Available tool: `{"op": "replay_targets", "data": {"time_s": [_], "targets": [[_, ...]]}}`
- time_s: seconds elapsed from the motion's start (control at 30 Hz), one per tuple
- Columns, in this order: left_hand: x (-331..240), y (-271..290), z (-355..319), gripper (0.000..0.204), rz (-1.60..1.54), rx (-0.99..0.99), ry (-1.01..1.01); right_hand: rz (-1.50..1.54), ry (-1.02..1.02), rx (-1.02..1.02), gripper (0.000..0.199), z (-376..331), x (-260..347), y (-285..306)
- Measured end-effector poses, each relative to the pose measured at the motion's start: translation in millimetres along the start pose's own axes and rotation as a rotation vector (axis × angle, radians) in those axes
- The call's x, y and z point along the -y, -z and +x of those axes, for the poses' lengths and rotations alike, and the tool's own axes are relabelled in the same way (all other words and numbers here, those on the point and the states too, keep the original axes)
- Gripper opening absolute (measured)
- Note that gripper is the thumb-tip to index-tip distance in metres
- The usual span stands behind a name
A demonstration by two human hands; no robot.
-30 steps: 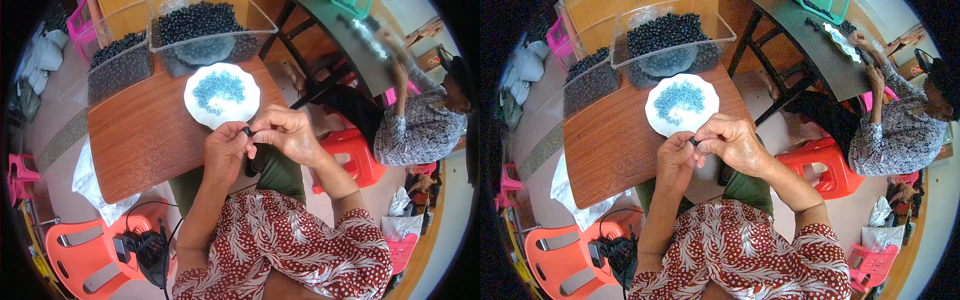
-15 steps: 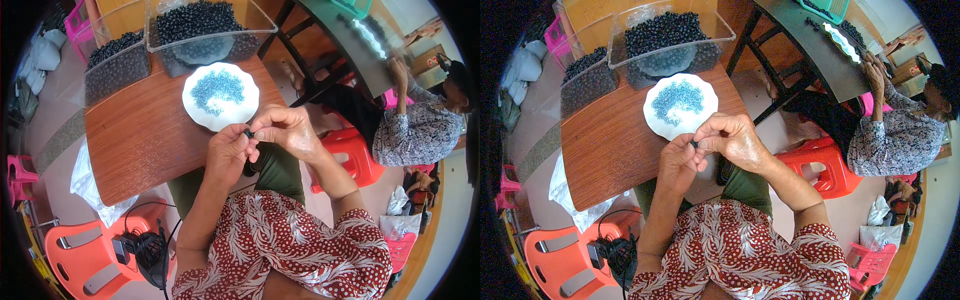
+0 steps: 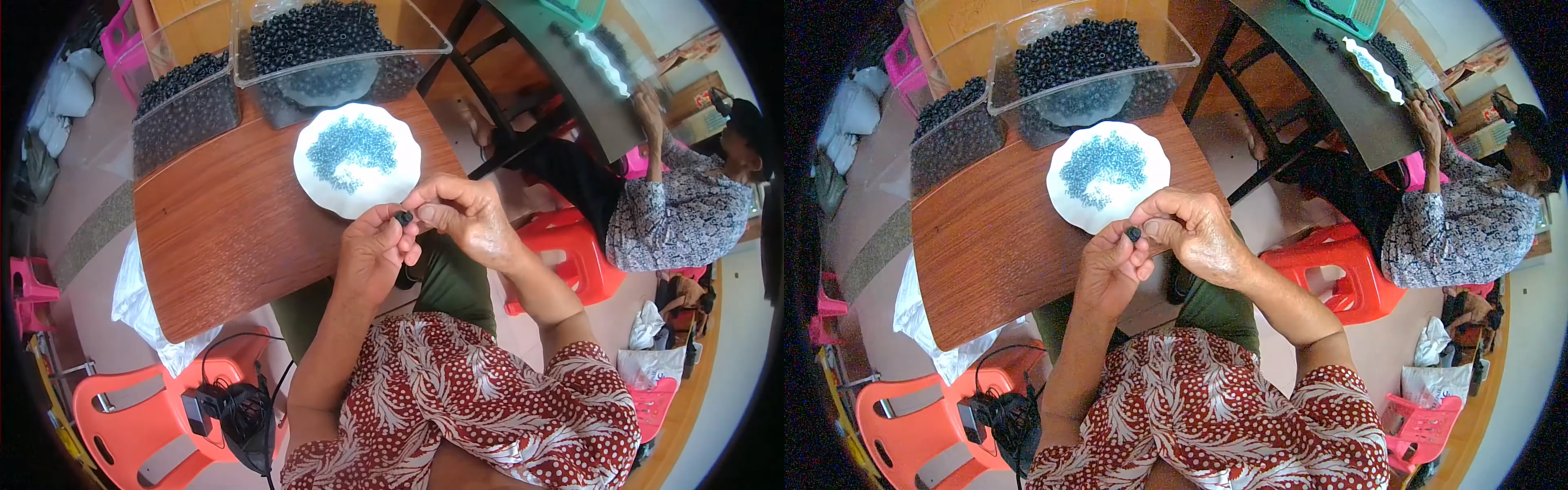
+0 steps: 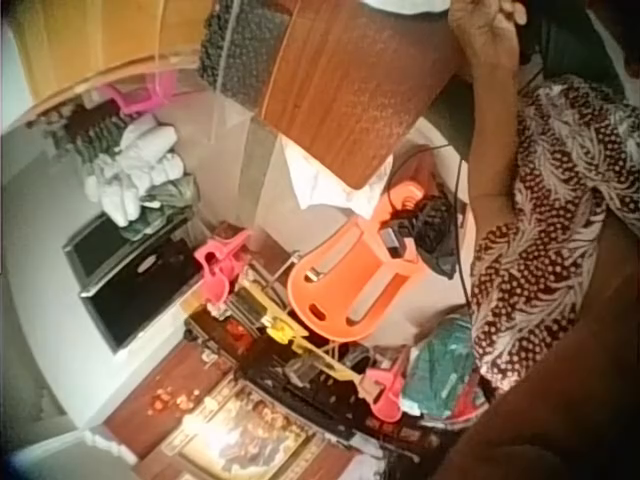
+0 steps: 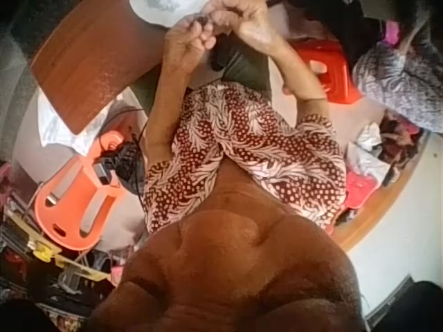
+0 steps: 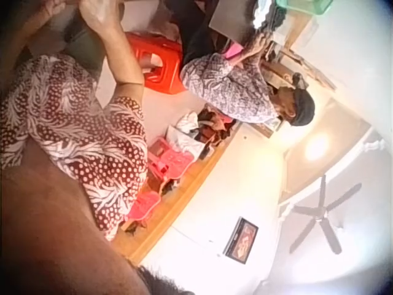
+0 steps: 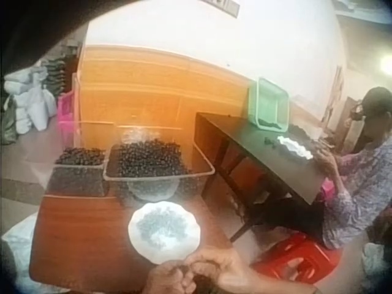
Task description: Picking small black items individually from a large bin and placing them on a white plate.
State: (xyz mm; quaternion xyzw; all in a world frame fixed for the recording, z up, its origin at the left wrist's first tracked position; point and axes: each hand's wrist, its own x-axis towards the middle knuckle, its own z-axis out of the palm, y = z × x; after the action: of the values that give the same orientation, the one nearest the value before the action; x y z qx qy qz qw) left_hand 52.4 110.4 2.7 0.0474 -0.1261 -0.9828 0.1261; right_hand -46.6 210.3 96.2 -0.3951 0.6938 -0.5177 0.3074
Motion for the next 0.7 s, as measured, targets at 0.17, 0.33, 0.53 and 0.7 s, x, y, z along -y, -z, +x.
{"op": "replay_targets", "data": {"time_s": [0.17,0.33,0.53,0.7], "targets": [[0.7,3.1,3.4,0.017,-0.027,0.021,0.018,0.076,-0.080,-0.019,0.013,-0.4,9.0,-1.2],[1.5,2.3,3.9,0.017,-0.054,0.050,0.023,0.097,-0.042,-0.019,0.012,-0.4,-0.8,0.3],[2.2,-0.4,4.1,0.016,-0.008,0.037,-0.028,0.163,0.018,-0.010,0.012,0.8,-10.4,0.0],[0.3,-8.4,1.7,0.015,0.187,-0.025,-0.155,0.150,0.041,-0.003,0.009,2.5,-2.6,3.2]]}}
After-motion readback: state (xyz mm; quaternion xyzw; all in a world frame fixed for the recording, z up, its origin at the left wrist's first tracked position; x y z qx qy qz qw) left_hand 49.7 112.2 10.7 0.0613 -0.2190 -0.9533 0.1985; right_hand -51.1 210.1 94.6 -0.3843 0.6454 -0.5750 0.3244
